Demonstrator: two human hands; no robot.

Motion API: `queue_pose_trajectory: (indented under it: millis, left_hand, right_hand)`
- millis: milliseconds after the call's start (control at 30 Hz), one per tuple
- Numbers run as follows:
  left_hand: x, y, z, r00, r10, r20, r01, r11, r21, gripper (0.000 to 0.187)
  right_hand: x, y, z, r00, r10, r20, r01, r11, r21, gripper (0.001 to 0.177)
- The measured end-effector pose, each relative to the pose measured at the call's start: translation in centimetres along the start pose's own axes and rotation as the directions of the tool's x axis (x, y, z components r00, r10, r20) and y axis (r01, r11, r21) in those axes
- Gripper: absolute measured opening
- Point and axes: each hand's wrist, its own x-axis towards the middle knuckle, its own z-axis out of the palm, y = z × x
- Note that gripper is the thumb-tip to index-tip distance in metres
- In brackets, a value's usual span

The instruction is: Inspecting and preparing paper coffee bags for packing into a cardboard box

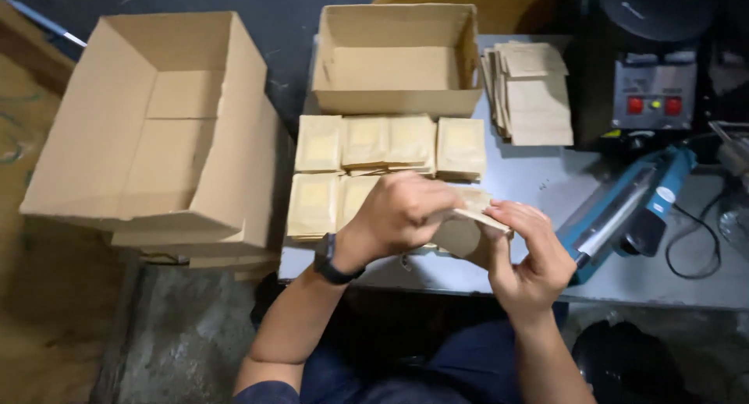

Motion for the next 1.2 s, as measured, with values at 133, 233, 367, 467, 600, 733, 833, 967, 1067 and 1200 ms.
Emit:
queue_pose_trajectory:
  millis: [133,233,367,467,600,733,833,967,1067,1200]
  left_hand:
    - [-2.8,1.8,-5.2,0.995,-0.080,-0.052,0.073,0.991,-0.111,0.021]
    - [-5.4,2.7,-7.1,0.964,-0.192,-0.186,0.154,0.967,-0.203,0.026]
    - [-8.3,3.5,-8.9,0.933,-0.334,-0.135,0.314,0.937,-0.153,0.053]
    - [-9.6,4.4,-10.4,0.924,-0.366,-0.113,0.364,0.931,-0.040,0.055]
    - [-11.7,4.7,-10.9,0.940,-0.283,-0.192,0.290,0.957,0.009,0.027]
    - [-13.0,4.1,-13.1,0.945,-0.220,-0.242,0.234,0.972,0.031,0.022]
    - [-13.7,3.4,-16.1,0.943,-0.260,-0.210,0.252,0.966,-0.064,0.032]
    - [-13.0,1.9,-22.4,0.872,-0.399,-0.283,0.416,0.909,-0.001,0.039]
    - [-11.7,-1.5,-27.0,0.856,-0.352,-0.379,0.446,0.873,0.197,0.026]
    - [-10.0,-10.4,-32.0,0.909,-0.211,-0.360,0.376,0.789,0.486,0.007]
  right_hand:
    - [-2.7,-1.6,1.4,0.983,0.170,0.077,-0.176,0.980,0.092,0.046]
    - [-5.0,-1.9,3.2,0.785,0.513,0.346,-0.617,0.696,0.368,0.075]
    - [-6.8,-2.6,6.0,0.594,0.629,0.502,-0.800,0.531,0.280,0.060]
    - [-7.5,-3.5,7.6,0.576,0.587,0.568,-0.802,0.541,0.254,0.066]
    - [-8.6,-4.9,8.9,0.561,0.514,0.649,-0.811,0.499,0.306,0.066]
    - [-9.3,-6.1,9.7,0.562,0.459,0.688,-0.796,0.525,0.300,0.072]
    - [-10.4,-6.3,10.0,0.533,0.417,0.736,-0.829,0.431,0.356,0.081]
    - [-13.3,-4.2,10.0,0.707,0.311,0.635,-0.573,0.778,0.257,0.070]
    - [-16.6,-2.1,9.5,0.796,0.300,0.525,-0.410,0.906,0.104,0.054]
    - [-21.1,1.0,8.5,0.808,0.473,0.352,-0.388,0.876,-0.288,0.041]
